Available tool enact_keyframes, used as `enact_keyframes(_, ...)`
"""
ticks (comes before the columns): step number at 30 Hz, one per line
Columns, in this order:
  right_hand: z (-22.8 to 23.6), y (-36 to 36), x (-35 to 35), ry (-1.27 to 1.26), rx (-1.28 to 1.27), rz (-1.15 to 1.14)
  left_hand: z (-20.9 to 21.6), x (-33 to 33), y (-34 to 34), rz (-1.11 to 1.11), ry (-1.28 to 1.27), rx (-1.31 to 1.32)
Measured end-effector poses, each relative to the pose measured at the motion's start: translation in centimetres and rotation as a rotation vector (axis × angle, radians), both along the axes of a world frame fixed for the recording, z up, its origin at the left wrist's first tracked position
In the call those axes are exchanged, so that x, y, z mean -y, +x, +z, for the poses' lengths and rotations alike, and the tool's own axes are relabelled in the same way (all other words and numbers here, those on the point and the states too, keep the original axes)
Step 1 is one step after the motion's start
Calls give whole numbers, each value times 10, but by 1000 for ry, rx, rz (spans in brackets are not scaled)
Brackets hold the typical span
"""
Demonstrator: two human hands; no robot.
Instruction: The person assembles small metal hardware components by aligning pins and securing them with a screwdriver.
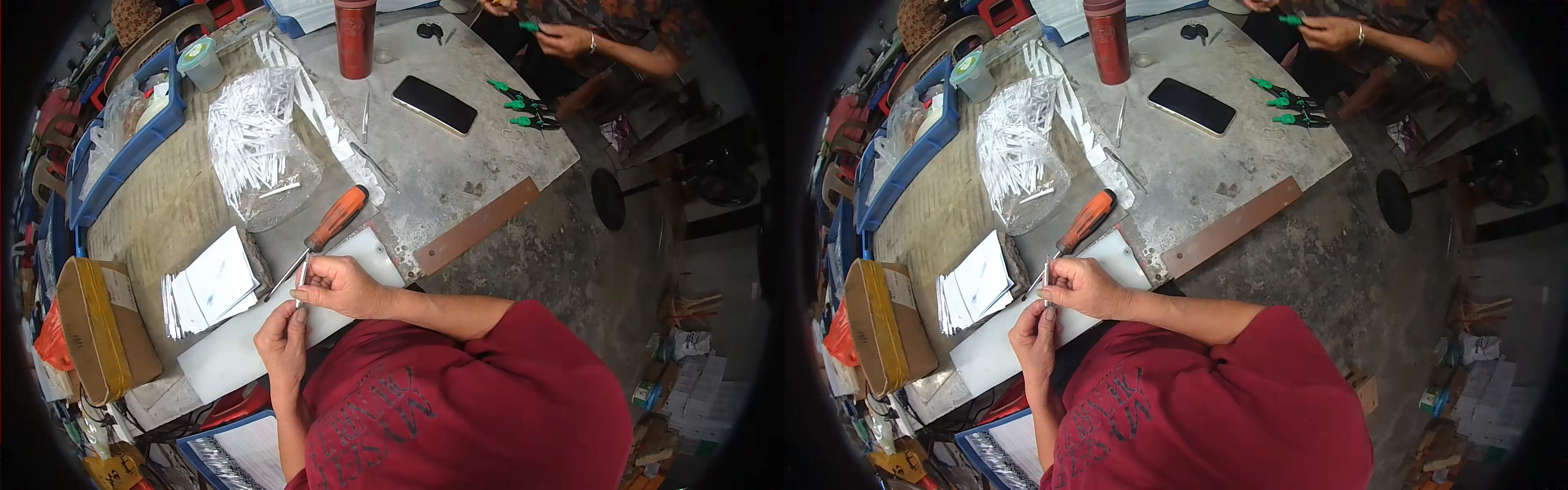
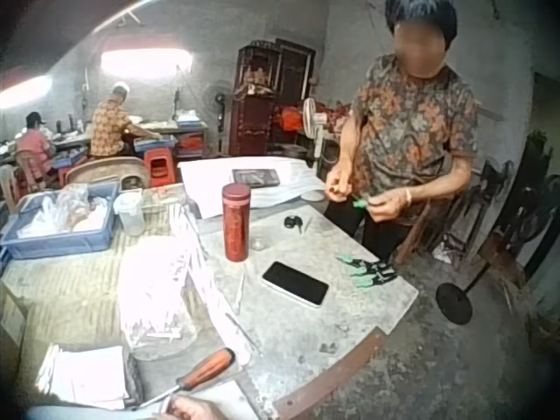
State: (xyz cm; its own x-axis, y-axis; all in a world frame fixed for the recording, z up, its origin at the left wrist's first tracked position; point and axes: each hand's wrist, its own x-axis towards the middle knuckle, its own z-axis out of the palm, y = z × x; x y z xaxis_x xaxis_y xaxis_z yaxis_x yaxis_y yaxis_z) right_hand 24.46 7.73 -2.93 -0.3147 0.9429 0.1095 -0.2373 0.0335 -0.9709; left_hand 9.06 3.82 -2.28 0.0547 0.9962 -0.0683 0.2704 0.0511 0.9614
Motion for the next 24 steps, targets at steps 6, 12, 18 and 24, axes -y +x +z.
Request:
enact_keyframes(6,-1,1,0,7,32,-14,-1,0,1,4,-5,9)
enact_keyframes(12,-1,2,0,37,70,-17,0,-1,1,-5,14,15)
enact_keyframes(18,-4,1,-1,3,25,19,5,0,2,39,-49,46)
enact_keyframes(24,-6,-1,0,-87,-81,27,2,0,0,47,-5,38)
